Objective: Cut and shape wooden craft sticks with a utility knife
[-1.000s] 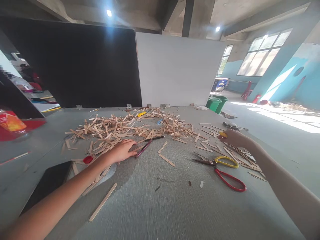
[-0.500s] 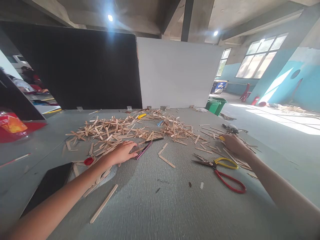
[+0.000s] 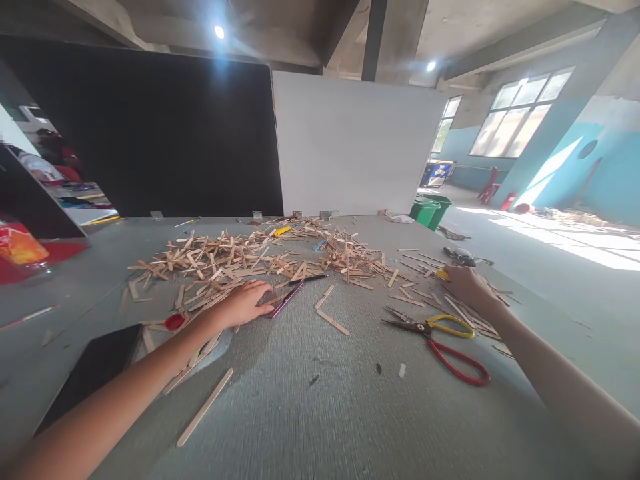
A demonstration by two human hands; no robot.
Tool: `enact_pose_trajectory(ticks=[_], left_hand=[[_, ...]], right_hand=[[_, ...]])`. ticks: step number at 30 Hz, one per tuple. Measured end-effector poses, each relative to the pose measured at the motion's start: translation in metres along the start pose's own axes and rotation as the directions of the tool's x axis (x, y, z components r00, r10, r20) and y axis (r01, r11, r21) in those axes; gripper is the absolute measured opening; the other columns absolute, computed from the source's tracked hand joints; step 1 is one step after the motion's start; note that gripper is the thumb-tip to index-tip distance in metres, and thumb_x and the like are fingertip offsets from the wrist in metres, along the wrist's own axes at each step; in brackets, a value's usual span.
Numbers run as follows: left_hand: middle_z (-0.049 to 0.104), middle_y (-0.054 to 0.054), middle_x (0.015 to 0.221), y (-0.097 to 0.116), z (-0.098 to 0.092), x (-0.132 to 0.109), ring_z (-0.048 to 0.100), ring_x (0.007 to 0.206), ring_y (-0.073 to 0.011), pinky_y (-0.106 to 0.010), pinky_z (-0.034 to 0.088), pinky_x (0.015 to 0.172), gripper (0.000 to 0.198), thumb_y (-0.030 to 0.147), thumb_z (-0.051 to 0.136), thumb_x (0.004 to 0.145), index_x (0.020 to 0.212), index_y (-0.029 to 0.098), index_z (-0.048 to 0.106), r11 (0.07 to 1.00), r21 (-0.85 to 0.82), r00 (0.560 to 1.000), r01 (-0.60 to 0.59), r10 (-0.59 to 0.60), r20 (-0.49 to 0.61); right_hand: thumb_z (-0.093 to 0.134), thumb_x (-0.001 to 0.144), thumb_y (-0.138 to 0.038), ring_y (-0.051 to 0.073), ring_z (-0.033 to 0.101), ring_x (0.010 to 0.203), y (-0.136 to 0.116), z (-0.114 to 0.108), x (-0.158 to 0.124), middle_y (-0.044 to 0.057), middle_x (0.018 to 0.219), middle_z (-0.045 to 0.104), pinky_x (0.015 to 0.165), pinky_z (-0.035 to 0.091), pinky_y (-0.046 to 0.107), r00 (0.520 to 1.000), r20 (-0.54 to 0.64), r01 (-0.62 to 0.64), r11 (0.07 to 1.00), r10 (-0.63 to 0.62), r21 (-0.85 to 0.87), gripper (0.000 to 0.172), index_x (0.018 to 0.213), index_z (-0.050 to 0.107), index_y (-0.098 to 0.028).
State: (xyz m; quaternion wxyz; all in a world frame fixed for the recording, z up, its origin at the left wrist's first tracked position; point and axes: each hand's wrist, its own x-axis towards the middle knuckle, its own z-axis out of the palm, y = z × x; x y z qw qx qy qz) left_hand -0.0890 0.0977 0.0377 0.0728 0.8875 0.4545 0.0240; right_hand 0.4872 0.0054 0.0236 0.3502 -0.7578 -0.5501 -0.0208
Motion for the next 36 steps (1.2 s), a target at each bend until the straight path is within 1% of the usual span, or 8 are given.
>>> enact_pose_trajectory(ticks=[5,10,18,21,23,26,29,36], left_hand=[[0.063,-0.012,0.142,0.0,0.0,0.001,0.066,0.123,-0.0299,-0.053,0.056,0.103,0.036,0.034,0.07,0.104,0.135,0.019,0.065,1.0,-0.001,1.0,0.003,-0.003,-0.005],[0.065,-0.011,0.139,0.006,-0.002,-0.003,0.067,0.121,-0.0293,-0.052,0.057,0.102,0.034,0.034,0.07,0.103,0.133,0.019,0.065,1.0,-0.011,1.0,0.015,-0.015,-0.018],[0.065,-0.013,0.139,0.061,-0.018,-0.026,0.065,0.124,-0.0311,-0.053,0.052,0.106,0.032,0.031,0.06,0.107,0.136,0.017,0.063,0.994,0.03,0.988,0.107,-0.103,-0.113],[0.077,-0.013,0.107,0.096,-0.024,-0.043,0.075,0.094,-0.0308,-0.042,0.057,0.082,0.034,0.029,0.041,0.11,0.128,0.018,0.067,0.998,0.024,0.996,0.064,-0.062,-0.067],[0.077,-0.012,0.094,0.122,-0.019,-0.06,0.075,0.082,-0.0303,-0.041,0.056,0.072,0.035,0.03,0.04,0.108,0.116,0.019,0.072,0.999,0.035,0.999,0.022,-0.021,-0.043],[0.076,-0.018,0.099,0.161,0.005,-0.09,0.074,0.089,-0.0365,-0.052,0.057,0.079,0.034,0.024,0.043,0.102,0.108,0.02,0.076,0.997,0.077,0.999,-0.002,0.005,-0.035],[0.075,-0.022,0.12,0.191,0.04,-0.112,0.071,0.104,-0.0407,-0.059,0.058,0.085,0.039,0.023,0.048,0.099,0.128,0.021,0.074,0.99,0.115,0.996,-0.075,0.08,-0.037],[0.068,-0.028,0.134,0.193,0.079,-0.113,0.067,0.113,-0.0444,-0.063,0.057,0.09,0.053,0.033,0.049,0.101,0.148,0.012,0.063,0.978,0.118,0.971,-0.173,0.189,-0.146]], right_hand=[[0.07,0.102,-0.037,0.013,0.063,0.068,-0.019,-0.013,0.005,0.0,0.087,0.066,0.06,0.053,0.026,0.997,0.078,0.04,0.97,-0.022,-0.238,0.018,0.096,0.067,-0.02],[0.068,0.091,-0.013,0.015,0.052,0.061,-0.089,-0.019,0.001,-0.002,0.068,0.056,0.06,0.042,0.03,0.934,0.135,0.353,0.907,-0.33,-0.23,0.014,0.08,0.062,-0.02],[0.061,0.09,0.0,0.02,0.066,0.077,-0.221,0.033,-0.154,0.005,0.091,0.071,0.062,0.048,0.03,0.406,0.392,0.869,0.481,-0.825,0.112,0.023,0.095,0.068,-0.021],[0.058,0.094,0.001,0.02,0.067,0.075,-0.23,0.031,-0.17,0.007,0.092,0.071,0.06,0.051,0.03,0.313,0.392,0.897,0.405,-0.865,0.179,0.022,0.101,0.067,-0.018],[0.053,0.101,-0.005,0.021,0.069,0.079,-0.23,0.02,-0.161,0.01,0.1,0.071,0.064,0.055,0.032,0.4,0.25,0.839,0.462,-0.882,0.288,0.023,0.116,0.065,-0.017],[0.051,0.107,-0.023,0.022,0.07,0.089,-0.231,0.001,-0.141,0.009,0.104,0.072,0.077,0.057,0.036,0.727,-0.062,0.611,0.603,-0.683,0.513,0.018,0.112,0.068,-0.023],[0.045,0.108,-0.041,0.022,0.067,0.082,-0.23,-0.002,-0.132,0.006,0.088,0.069,0.072,0.054,0.035,0.92,-0.07,0.347,0.72,-0.386,0.6,0.038,0.087,0.071,-0.024],[0.067,0.091,-0.055,0.015,0.048,0.058,-0.217,0.028,-0.124,-0.002,0.064,0.058,0.055,0.04,0.029,0.932,0.246,0.1,0.841,-0.267,0.532,0.038,0.07,0.065,-0.022]])
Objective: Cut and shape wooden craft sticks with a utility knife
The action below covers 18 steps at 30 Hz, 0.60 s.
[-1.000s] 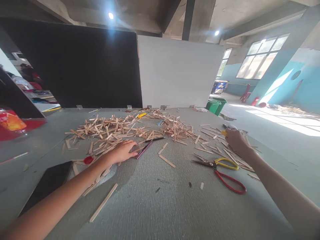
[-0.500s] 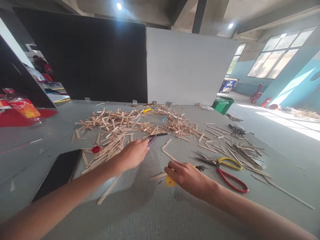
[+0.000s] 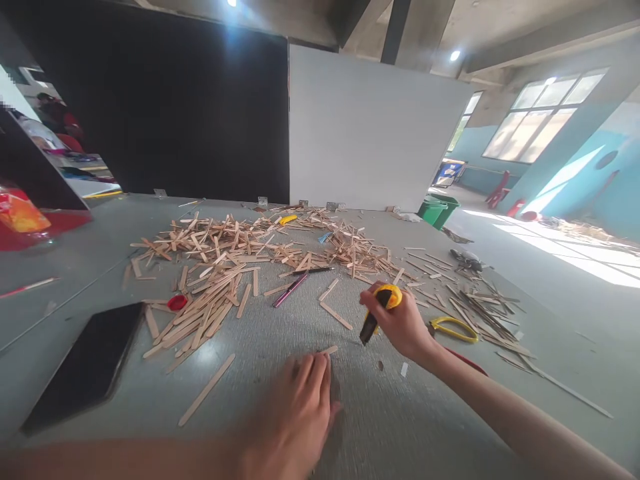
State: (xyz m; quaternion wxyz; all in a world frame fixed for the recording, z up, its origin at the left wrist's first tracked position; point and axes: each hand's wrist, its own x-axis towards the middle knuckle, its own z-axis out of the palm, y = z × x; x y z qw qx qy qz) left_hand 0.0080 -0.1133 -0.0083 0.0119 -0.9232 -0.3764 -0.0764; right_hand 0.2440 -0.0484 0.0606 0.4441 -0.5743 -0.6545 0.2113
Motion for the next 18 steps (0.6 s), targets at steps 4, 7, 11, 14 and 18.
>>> enact_pose_trajectory(ticks=[4,7,11,14,18], left_hand=[[0.065,-0.027,0.14,-0.004,0.003,0.001,0.063,0.117,-0.0468,-0.071,0.05,0.099,0.063,0.046,0.05,0.099,0.152,0.013,0.058,0.997,-0.056,0.996,0.044,-0.047,-0.07],[0.067,-0.027,0.136,-0.004,0.0,0.0,0.063,0.116,-0.0463,-0.071,0.047,0.103,0.059,0.048,0.048,0.101,0.145,0.012,0.065,0.997,-0.033,0.995,0.07,-0.072,-0.072],[0.072,-0.024,0.125,-0.006,-0.006,0.0,0.067,0.106,-0.0411,-0.061,0.055,0.092,0.053,0.045,0.046,0.103,0.138,0.013,0.07,0.999,0.001,0.998,0.04,-0.039,-0.043],[0.066,-0.026,0.141,-0.007,-0.009,-0.001,0.066,0.119,-0.0421,-0.058,0.054,0.096,0.055,0.038,0.047,0.104,0.145,0.004,0.062,0.994,0.106,0.995,0.04,-0.031,-0.092],[0.068,-0.027,0.139,-0.009,-0.009,0.002,0.067,0.121,-0.0401,-0.056,0.054,0.098,0.044,0.018,0.053,0.101,0.139,-0.001,0.066,0.959,0.283,0.994,-0.01,0.039,-0.099]], right_hand=[[0.079,0.08,-0.052,0.01,0.032,0.044,0.005,-0.006,0.005,-0.006,0.044,0.042,0.045,0.029,0.027,0.984,0.16,-0.074,0.997,0.076,-0.02,0.051,0.048,0.053,-0.022],[0.055,0.095,-0.065,0.011,0.039,0.036,0.001,-0.007,0.008,-0.003,0.048,0.051,0.04,0.032,0.027,0.978,0.144,-0.167,0.98,0.151,0.109,0.053,0.07,0.067,-0.02],[0.064,0.088,-0.072,0.01,0.04,0.034,-0.015,-0.004,0.008,-0.003,0.052,0.055,0.036,0.034,0.025,0.957,0.023,-0.247,0.776,0.288,0.581,0.054,0.086,0.07,-0.018],[0.081,0.079,-0.062,0.009,0.043,0.036,-0.028,-0.004,0.002,-0.002,0.052,0.057,0.036,0.036,0.023,0.957,0.021,-0.224,0.69,0.29,0.688,0.046,0.085,0.072,-0.017],[0.081,0.082,-0.06,0.009,0.045,0.036,-0.038,-0.006,-0.007,0.0,0.053,0.061,0.037,0.039,0.023,0.968,0.02,-0.189,0.672,0.251,0.716,0.044,0.087,0.076,-0.017]])
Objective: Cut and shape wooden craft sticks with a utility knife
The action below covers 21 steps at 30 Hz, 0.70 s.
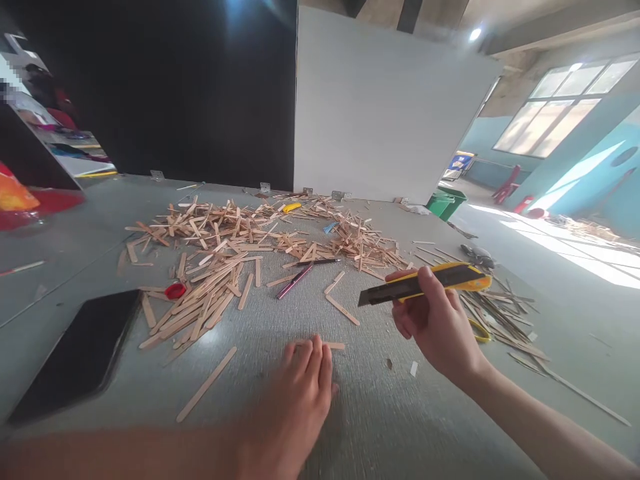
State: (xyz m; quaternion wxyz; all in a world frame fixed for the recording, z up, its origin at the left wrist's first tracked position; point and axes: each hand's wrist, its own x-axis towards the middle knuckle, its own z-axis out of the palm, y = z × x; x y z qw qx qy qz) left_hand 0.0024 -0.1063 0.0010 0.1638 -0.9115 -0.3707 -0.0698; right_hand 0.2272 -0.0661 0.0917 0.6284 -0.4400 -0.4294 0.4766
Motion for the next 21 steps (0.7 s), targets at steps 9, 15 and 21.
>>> enact_pose_trajectory(ticks=[9,15,21], left_hand=[[0.068,-0.028,0.14,-0.001,-0.001,-0.002,0.067,0.129,-0.0408,-0.054,0.054,0.104,0.043,0.006,0.051,0.096,0.137,-0.001,0.064,0.986,-0.125,0.993,-0.109,0.101,-0.068],[0.056,-0.031,0.154,0.001,0.001,-0.008,0.055,0.141,-0.0514,-0.069,0.048,0.109,0.056,0.029,0.06,0.101,0.154,0.011,0.052,0.964,-0.255,0.997,-0.078,0.081,-0.001],[0.051,-0.031,0.158,-0.002,-0.005,0.001,0.049,0.147,-0.0481,-0.074,0.044,0.113,0.053,0.024,0.049,0.105,0.155,0.007,0.047,0.96,-0.28,0.998,0.007,0.012,0.068]], right_hand=[[0.079,0.09,-0.053,0.009,0.046,0.038,-0.002,-0.004,-0.003,-0.004,0.051,0.058,0.038,0.038,0.023,0.986,0.031,0.168,0.974,-0.166,-0.154,0.034,0.091,0.072,-0.02],[0.066,0.1,-0.051,0.01,0.053,0.038,0.024,-0.015,-0.002,-0.004,0.053,0.064,0.042,0.042,0.023,0.971,0.141,0.229,0.919,-0.193,-0.322,0.029,0.1,0.065,-0.021],[0.067,0.097,-0.048,0.013,0.059,0.048,0.063,-0.015,-0.007,-0.002,0.06,0.065,0.048,0.045,0.025,0.966,0.256,0.185,0.814,-0.047,-0.551,0.027,0.089,0.064,-0.022]])
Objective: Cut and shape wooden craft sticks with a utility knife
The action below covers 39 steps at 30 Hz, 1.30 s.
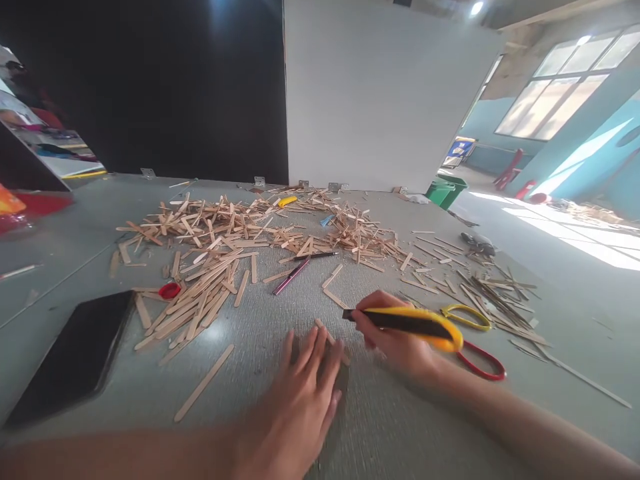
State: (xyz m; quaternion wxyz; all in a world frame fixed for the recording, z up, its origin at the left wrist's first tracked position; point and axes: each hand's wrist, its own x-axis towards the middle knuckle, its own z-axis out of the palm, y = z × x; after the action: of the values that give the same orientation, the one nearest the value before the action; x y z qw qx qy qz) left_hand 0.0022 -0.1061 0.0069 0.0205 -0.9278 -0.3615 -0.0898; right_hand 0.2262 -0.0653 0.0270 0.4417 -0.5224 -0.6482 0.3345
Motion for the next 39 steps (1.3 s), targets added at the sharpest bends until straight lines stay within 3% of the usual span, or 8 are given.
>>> enact_pose_trajectory(ticks=[3,7,10,20,39], left_hand=[[0.046,-0.033,0.161,-0.001,-0.004,0.0,0.046,0.149,-0.0487,-0.074,0.044,0.115,0.051,0.027,0.048,0.106,0.152,0.005,0.049,0.999,-0.005,0.999,0.048,-0.048,0.0],[0.045,-0.034,0.161,-0.005,-0.004,-0.002,0.04,0.15,-0.0539,-0.08,0.04,0.113,0.056,0.043,0.057,0.103,0.147,0.009,0.053,0.998,-0.067,0.998,0.007,-0.003,0.056],[0.043,-0.036,0.161,-0.007,-0.002,-0.001,0.039,0.15,-0.0547,-0.082,0.038,0.113,0.06,0.05,0.058,0.102,0.147,0.009,0.054,0.995,-0.103,0.997,-0.013,0.021,0.072],[0.043,-0.037,0.16,-0.007,-0.002,0.003,0.037,0.152,-0.054,-0.084,0.038,0.111,0.057,0.044,0.06,0.1,0.146,0.011,0.054,0.991,-0.128,0.994,-0.03,0.043,0.1],[0.038,-0.036,0.164,-0.005,0.0,0.003,0.036,0.152,-0.0543,-0.08,0.036,0.116,0.06,0.039,0.062,0.098,0.148,0.009,0.053,0.986,-0.164,0.994,-0.005,0.023,0.104]], right_hand=[[0.068,0.096,-0.037,0.012,0.056,0.052,0.003,0.005,-0.001,-0.002,0.064,0.065,0.052,0.044,0.025,0.992,0.028,0.126,0.987,-0.124,-0.098,0.017,0.09,0.067,-0.021],[0.066,0.099,-0.038,0.012,0.059,0.051,0.006,0.007,0.001,-0.003,0.062,0.066,0.052,0.045,0.024,0.985,0.163,0.064,0.998,-0.059,-0.029,0.018,0.099,0.072,-0.021],[0.069,0.096,-0.037,0.012,0.056,0.051,0.012,0.009,0.003,-0.003,0.063,0.066,0.051,0.043,0.024,0.986,0.155,0.065,0.997,-0.059,-0.031,0.016,0.096,0.071,-0.021],[0.064,0.099,-0.038,0.012,0.058,0.055,0.022,0.01,0.004,-0.003,0.065,0.069,0.061,0.043,0.027,0.976,0.203,0.112,0.981,-0.079,-0.157,0.02,0.095,0.077,-0.023],[0.063,0.101,-0.04,0.013,0.062,0.058,0.022,0.008,0.002,0.0,0.073,0.075,0.063,0.049,0.027,0.963,0.25,0.139,0.981,-0.101,-0.136,0.023,0.101,0.078,-0.022]])
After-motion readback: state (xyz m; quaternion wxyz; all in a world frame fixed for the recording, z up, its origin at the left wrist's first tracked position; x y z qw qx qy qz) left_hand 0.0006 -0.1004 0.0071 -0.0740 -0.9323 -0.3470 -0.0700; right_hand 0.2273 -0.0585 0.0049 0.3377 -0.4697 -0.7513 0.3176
